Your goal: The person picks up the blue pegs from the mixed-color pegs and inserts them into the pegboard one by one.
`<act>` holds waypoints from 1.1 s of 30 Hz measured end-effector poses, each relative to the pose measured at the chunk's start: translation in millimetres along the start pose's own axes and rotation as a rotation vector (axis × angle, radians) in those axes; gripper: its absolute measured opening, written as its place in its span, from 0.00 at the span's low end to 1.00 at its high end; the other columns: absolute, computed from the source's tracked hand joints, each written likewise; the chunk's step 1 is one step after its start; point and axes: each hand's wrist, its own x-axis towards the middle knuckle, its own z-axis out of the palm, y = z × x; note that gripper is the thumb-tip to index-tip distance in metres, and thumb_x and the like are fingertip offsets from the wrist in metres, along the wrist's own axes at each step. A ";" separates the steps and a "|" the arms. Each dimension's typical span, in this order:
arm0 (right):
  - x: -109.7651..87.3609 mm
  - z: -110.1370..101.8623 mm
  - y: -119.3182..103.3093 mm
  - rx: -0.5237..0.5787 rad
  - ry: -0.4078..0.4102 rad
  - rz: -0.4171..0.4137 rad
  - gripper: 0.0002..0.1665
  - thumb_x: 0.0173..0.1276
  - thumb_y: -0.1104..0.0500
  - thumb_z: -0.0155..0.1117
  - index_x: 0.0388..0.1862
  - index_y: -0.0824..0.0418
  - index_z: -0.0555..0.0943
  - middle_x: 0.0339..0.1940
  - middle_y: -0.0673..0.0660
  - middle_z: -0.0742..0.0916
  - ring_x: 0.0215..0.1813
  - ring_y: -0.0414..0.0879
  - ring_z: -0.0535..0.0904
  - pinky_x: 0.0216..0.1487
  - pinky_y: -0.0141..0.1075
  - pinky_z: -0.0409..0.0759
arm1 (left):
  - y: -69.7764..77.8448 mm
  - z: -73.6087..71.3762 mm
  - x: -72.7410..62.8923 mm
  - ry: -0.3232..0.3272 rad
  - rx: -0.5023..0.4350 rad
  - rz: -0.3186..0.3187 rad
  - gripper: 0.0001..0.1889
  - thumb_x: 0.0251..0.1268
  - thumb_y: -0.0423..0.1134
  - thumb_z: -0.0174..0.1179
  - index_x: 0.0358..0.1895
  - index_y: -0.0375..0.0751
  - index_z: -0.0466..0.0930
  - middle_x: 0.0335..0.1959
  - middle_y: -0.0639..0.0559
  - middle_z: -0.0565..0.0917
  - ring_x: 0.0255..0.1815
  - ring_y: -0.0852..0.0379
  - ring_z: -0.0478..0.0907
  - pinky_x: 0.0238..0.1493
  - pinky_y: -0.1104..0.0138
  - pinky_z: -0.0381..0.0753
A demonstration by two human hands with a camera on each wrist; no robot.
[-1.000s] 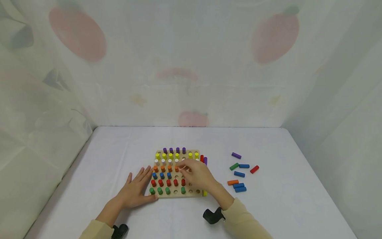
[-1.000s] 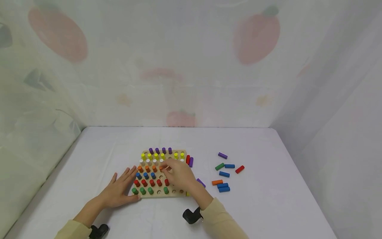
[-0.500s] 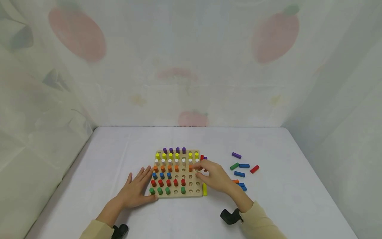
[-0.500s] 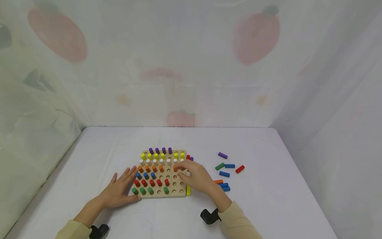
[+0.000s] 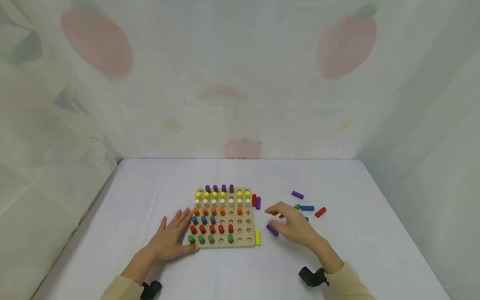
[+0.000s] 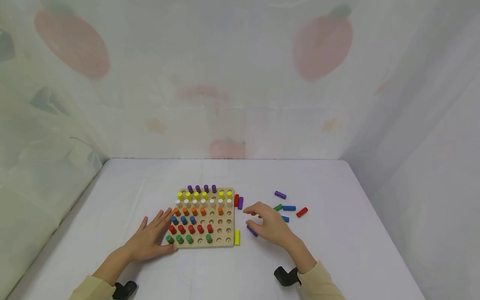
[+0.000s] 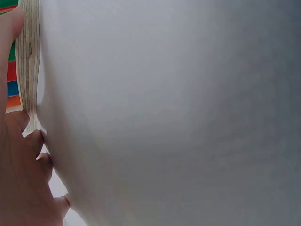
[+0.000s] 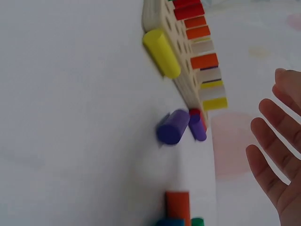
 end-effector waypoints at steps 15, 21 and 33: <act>-49.8 -14.5 34.0 -0.118 0.062 0.011 0.22 0.49 0.61 0.74 0.45 0.55 0.79 0.36 0.48 0.81 0.36 0.40 0.76 0.36 0.33 0.80 | 0.2 0.0 0.4 -0.006 -0.011 -0.001 0.56 0.42 0.76 0.54 0.73 0.48 0.48 0.74 0.49 0.51 0.73 0.42 0.47 0.64 0.35 0.38; -67.2 -18.9 42.0 -0.177 0.053 0.105 0.20 0.47 0.61 0.75 0.41 0.52 0.80 0.35 0.43 0.80 0.36 0.36 0.75 0.37 0.30 0.79 | 0.5 -0.7 0.2 -0.003 -0.001 -0.003 0.56 0.42 0.76 0.54 0.73 0.48 0.48 0.74 0.49 0.51 0.73 0.42 0.47 0.64 0.35 0.39; -83.9 -25.2 46.7 -0.188 0.011 0.218 0.17 0.49 0.60 0.73 0.38 0.50 0.79 0.35 0.40 0.78 0.36 0.35 0.71 0.38 0.28 0.78 | 0.6 -0.2 0.0 -0.001 0.002 -0.001 0.56 0.42 0.76 0.54 0.73 0.47 0.49 0.74 0.48 0.52 0.73 0.42 0.48 0.65 0.35 0.39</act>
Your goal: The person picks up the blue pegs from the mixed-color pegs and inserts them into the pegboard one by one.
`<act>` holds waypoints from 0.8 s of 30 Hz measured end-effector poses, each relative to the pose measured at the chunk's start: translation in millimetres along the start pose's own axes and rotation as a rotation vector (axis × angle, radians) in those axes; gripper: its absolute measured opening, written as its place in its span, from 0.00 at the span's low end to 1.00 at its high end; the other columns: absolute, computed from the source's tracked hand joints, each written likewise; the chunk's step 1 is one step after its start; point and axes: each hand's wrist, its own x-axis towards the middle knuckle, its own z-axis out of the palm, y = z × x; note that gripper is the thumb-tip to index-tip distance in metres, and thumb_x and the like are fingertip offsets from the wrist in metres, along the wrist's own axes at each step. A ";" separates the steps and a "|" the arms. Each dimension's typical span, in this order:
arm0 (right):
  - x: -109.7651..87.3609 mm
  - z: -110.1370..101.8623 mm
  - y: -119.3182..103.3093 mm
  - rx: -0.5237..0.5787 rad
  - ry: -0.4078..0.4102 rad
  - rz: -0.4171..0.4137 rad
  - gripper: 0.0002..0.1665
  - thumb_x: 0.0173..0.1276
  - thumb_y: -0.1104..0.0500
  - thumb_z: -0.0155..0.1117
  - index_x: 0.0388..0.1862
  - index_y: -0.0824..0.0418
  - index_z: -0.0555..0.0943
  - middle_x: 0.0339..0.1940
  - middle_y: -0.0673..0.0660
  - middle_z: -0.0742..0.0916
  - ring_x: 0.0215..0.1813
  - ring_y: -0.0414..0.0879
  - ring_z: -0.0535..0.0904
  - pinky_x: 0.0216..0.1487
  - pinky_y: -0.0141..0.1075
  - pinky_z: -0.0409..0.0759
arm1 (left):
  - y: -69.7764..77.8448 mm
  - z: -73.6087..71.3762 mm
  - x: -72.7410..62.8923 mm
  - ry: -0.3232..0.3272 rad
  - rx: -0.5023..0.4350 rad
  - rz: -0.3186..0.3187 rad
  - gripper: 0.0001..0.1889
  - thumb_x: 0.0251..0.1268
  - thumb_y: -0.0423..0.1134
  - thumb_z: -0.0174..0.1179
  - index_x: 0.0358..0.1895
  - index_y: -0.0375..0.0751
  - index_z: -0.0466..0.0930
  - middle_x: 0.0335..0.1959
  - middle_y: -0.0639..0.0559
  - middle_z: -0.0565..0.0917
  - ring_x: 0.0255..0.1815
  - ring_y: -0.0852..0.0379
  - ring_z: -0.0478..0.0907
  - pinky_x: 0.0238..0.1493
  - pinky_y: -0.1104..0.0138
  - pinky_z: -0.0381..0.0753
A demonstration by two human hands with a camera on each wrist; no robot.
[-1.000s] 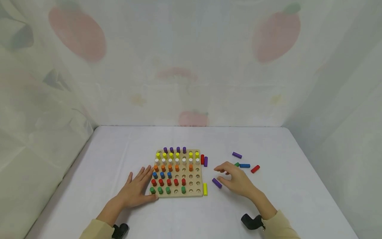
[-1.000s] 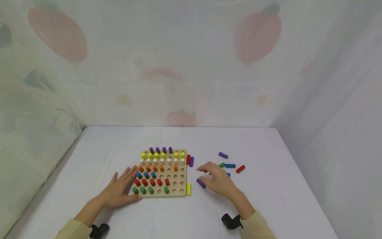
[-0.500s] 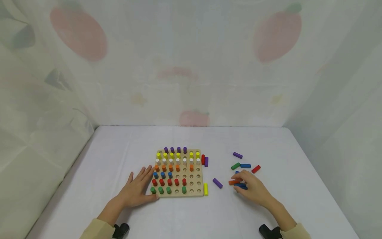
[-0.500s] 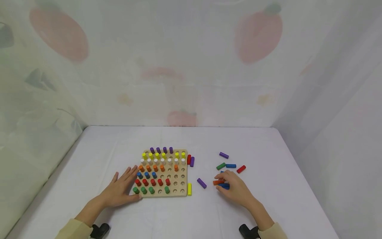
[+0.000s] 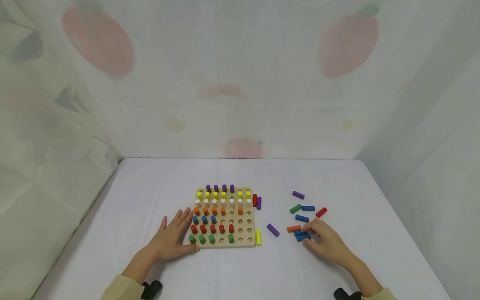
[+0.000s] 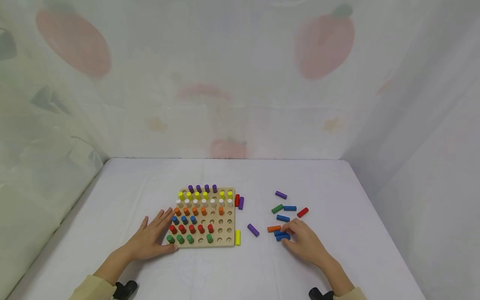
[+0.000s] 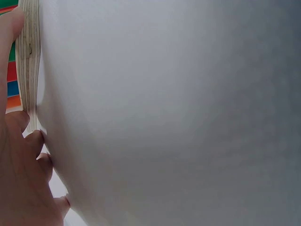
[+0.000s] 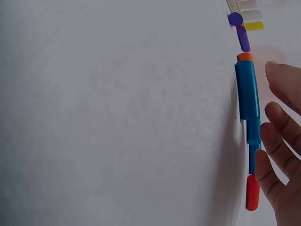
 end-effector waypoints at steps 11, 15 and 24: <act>0.3 1.9 4.3 -0.039 -0.051 -0.008 0.18 0.50 0.59 0.72 0.40 0.48 0.79 0.35 0.39 0.78 0.36 0.33 0.70 0.37 0.27 0.76 | 0.3 -0.1 0.4 -0.003 0.002 -0.007 0.56 0.41 0.76 0.54 0.73 0.47 0.49 0.74 0.48 0.52 0.73 0.42 0.48 0.64 0.35 0.39; 2.2 1.8 2.8 -0.059 -0.061 -0.004 0.17 0.51 0.58 0.72 0.40 0.48 0.80 0.34 0.41 0.77 0.36 0.32 0.70 0.38 0.28 0.76 | 0.3 -0.4 0.0 0.000 -0.001 -0.002 0.56 0.42 0.76 0.54 0.73 0.47 0.49 0.74 0.48 0.52 0.73 0.42 0.48 0.64 0.35 0.39; 5.0 5.1 4.5 -0.047 -0.064 -0.040 0.16 0.50 0.59 0.73 0.39 0.51 0.80 0.33 0.40 0.77 0.35 0.32 0.72 0.37 0.27 0.77 | 1.7 -2.0 -0.7 0.004 -0.008 0.005 0.56 0.42 0.75 0.55 0.73 0.46 0.49 0.74 0.48 0.52 0.73 0.42 0.48 0.64 0.34 0.39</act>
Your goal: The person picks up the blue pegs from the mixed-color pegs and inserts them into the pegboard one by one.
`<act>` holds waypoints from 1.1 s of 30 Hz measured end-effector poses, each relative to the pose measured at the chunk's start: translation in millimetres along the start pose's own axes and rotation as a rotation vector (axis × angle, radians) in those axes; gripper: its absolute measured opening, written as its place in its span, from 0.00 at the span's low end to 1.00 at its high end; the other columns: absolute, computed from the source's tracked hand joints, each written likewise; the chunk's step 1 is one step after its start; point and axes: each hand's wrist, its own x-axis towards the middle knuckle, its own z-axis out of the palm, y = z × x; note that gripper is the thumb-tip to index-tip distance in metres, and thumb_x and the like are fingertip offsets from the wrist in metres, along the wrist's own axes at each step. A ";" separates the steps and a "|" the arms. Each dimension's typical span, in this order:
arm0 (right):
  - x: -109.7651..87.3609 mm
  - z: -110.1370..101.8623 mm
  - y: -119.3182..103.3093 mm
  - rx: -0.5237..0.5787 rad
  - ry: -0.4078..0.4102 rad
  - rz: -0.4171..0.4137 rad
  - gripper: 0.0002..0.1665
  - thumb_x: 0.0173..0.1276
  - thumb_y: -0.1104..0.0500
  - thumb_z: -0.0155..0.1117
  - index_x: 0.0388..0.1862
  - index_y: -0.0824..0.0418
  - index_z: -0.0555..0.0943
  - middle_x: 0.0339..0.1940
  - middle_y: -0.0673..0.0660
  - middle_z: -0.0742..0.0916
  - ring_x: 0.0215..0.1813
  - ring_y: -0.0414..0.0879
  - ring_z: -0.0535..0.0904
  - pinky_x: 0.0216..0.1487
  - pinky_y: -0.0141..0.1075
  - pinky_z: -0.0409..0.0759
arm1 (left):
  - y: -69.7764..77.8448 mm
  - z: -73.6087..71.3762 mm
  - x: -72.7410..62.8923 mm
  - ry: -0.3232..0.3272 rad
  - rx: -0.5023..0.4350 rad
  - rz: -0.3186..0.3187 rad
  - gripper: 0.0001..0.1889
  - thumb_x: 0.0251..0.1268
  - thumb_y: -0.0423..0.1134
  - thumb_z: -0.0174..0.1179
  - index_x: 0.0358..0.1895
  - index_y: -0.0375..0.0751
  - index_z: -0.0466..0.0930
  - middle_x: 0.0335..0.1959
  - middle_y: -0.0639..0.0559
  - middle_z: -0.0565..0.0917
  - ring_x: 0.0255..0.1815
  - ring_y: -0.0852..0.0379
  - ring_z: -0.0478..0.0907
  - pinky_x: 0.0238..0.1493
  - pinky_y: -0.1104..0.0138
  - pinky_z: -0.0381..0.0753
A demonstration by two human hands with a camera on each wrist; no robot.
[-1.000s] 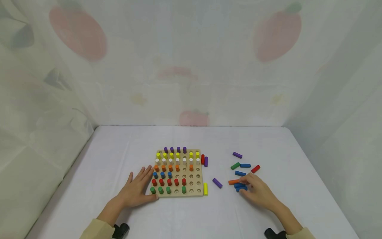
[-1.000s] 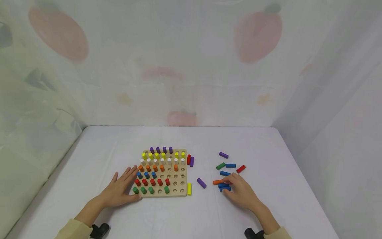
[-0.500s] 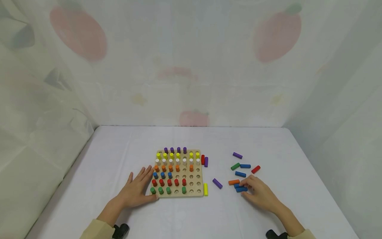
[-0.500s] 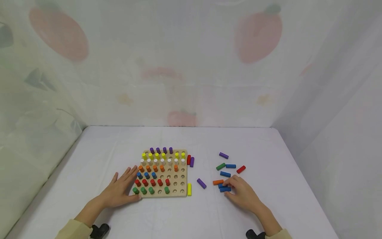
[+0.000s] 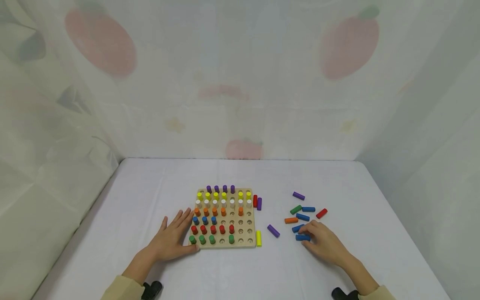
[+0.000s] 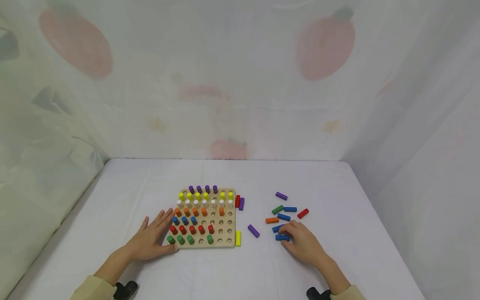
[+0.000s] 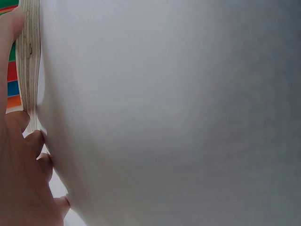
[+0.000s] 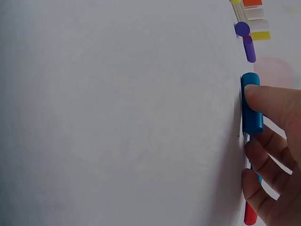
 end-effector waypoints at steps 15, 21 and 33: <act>3.7 -0.7 -2.8 0.010 -0.035 0.029 0.13 0.52 0.63 0.71 0.36 0.50 0.80 0.32 0.42 0.77 0.34 0.33 0.73 0.37 0.27 0.78 | -2.4 2.4 0.4 -0.004 0.002 -0.002 0.56 0.42 0.76 0.54 0.73 0.48 0.48 0.74 0.49 0.51 0.73 0.42 0.47 0.64 0.35 0.39; 8.0 -4.8 -5.2 0.010 -0.033 0.039 0.13 0.53 0.61 0.71 0.36 0.50 0.80 0.31 0.41 0.76 0.34 0.32 0.71 0.36 0.27 0.77 | -3.7 3.1 1.0 -0.004 0.009 -0.001 0.56 0.41 0.77 0.53 0.73 0.48 0.48 0.74 0.49 0.51 0.73 0.42 0.47 0.64 0.34 0.39; 17.7 -6.8 -8.3 0.043 0.070 -0.008 0.13 0.53 0.63 0.70 0.37 0.52 0.81 0.33 0.41 0.78 0.33 0.33 0.72 0.33 0.27 0.76 | -3.4 2.0 0.5 -0.003 0.009 0.006 0.56 0.42 0.75 0.54 0.73 0.47 0.48 0.74 0.48 0.51 0.73 0.42 0.47 0.64 0.34 0.39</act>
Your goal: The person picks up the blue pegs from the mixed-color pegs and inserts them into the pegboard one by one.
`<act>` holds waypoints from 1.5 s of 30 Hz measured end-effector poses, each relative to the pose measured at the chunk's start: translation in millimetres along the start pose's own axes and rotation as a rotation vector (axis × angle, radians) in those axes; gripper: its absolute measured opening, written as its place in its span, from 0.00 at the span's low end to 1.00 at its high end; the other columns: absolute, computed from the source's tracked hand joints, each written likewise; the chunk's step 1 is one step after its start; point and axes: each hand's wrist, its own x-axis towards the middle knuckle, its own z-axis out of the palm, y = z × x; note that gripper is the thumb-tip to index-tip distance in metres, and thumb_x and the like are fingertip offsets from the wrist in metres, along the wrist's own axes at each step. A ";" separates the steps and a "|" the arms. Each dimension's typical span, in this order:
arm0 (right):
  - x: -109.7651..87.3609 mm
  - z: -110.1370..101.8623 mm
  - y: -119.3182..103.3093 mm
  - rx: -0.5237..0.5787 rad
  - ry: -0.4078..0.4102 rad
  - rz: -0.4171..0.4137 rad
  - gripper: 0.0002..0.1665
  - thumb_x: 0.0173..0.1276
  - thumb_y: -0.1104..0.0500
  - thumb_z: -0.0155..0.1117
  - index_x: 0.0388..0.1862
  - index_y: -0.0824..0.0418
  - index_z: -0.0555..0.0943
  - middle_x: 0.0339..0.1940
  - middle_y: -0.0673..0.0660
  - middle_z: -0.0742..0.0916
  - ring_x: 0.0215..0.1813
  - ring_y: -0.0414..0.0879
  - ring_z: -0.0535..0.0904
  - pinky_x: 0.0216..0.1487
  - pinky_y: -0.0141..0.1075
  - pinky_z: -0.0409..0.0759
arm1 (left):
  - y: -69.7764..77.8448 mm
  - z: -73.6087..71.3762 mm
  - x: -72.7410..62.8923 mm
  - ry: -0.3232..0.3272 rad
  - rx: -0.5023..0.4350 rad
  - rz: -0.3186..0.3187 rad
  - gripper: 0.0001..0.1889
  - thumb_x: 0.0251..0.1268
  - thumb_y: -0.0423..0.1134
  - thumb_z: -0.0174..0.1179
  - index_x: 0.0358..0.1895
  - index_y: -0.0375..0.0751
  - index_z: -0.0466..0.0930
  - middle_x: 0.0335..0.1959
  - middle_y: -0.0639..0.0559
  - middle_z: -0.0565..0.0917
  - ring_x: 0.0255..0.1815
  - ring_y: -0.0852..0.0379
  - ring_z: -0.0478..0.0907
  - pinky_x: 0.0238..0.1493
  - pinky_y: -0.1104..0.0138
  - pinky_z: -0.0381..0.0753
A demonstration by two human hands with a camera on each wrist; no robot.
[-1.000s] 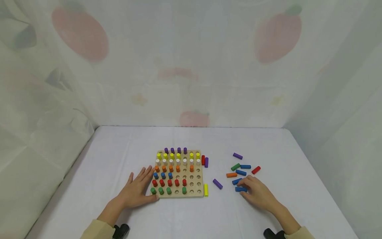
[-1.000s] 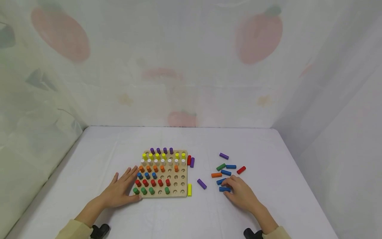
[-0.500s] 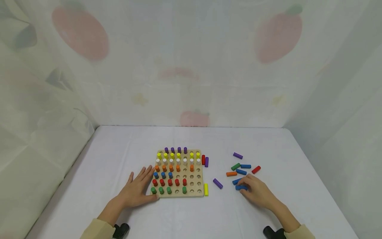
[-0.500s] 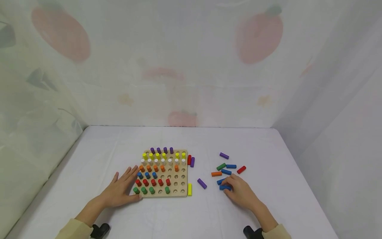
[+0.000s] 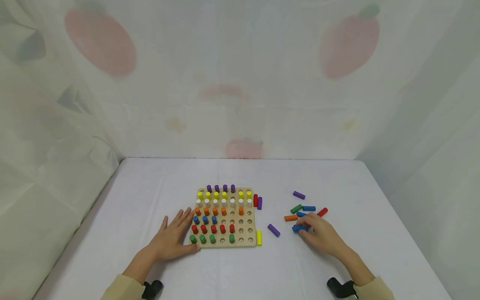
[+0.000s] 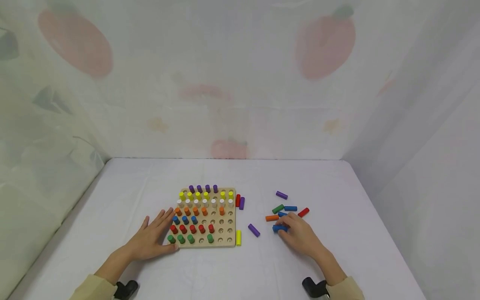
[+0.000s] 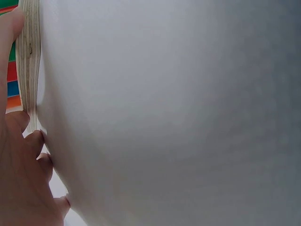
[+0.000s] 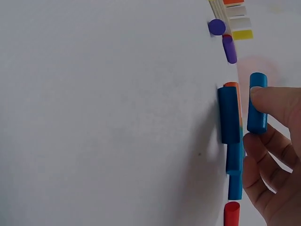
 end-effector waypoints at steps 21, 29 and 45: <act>36.5 13.8 -32.6 0.082 -0.025 -0.019 0.18 0.57 0.64 0.67 0.47 0.54 0.78 0.36 0.44 0.82 0.36 0.35 0.75 0.38 0.27 0.79 | 3.7 -2.7 -1.2 0.002 0.002 -0.007 0.56 0.42 0.75 0.55 0.73 0.46 0.49 0.74 0.48 0.52 0.73 0.41 0.48 0.64 0.35 0.40; 50.1 24.0 -46.0 0.150 -0.057 0.030 0.16 0.61 0.61 0.63 0.49 0.53 0.78 0.39 0.43 0.83 0.37 0.33 0.76 0.40 0.26 0.78 | 3.9 -3.3 -1.6 0.004 -0.001 -0.003 0.56 0.42 0.75 0.55 0.73 0.46 0.50 0.74 0.47 0.52 0.73 0.41 0.49 0.64 0.34 0.40; 77.4 41.9 -72.8 0.193 -0.110 -0.001 0.14 0.61 0.60 0.64 0.46 0.55 0.76 0.36 0.44 0.83 0.37 0.35 0.78 0.41 0.29 0.80 | 4.3 -4.5 -2.0 0.002 -0.011 -0.004 0.56 0.42 0.75 0.55 0.73 0.46 0.50 0.74 0.48 0.53 0.73 0.41 0.49 0.64 0.34 0.40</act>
